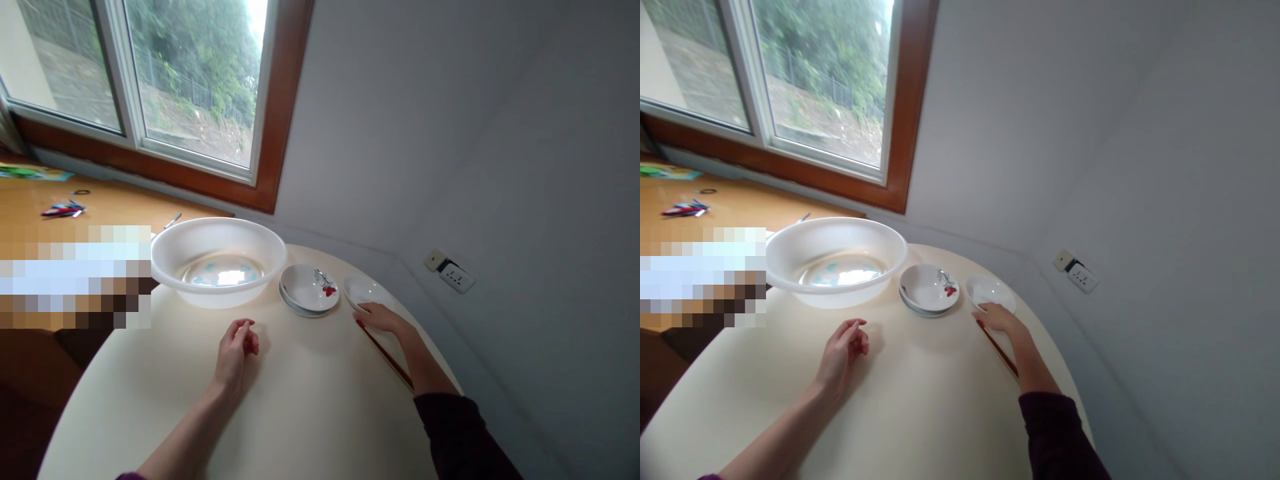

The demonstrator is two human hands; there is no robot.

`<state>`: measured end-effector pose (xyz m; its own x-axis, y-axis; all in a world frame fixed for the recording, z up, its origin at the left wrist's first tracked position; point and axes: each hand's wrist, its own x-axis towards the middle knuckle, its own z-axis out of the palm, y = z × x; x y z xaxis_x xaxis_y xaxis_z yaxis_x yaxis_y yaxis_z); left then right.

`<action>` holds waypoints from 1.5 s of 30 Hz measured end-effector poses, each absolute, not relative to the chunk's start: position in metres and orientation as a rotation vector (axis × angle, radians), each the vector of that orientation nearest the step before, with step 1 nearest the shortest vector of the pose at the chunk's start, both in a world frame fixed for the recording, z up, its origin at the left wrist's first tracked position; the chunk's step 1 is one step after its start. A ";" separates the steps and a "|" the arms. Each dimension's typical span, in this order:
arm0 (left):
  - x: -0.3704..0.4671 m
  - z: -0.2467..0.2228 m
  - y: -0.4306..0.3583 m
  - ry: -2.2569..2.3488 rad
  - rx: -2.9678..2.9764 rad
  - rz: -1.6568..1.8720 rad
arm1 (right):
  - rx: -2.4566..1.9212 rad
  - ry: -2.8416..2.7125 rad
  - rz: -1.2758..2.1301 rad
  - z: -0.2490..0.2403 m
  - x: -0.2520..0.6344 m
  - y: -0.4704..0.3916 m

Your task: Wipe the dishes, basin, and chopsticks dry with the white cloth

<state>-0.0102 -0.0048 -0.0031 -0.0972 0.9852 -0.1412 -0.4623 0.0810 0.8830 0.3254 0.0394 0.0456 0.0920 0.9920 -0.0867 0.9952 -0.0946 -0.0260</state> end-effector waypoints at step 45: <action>-0.006 -0.004 -0.014 0.346 0.279 0.911 | 1.125 3.363 -0.188 0.074 0.139 -0.068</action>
<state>-0.0061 -0.0140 -0.0040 0.5642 0.8072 -0.1735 -0.7187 0.5836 0.3780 0.1391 -0.0683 0.0736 -0.7247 0.5965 0.3450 0.5543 0.8021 -0.2224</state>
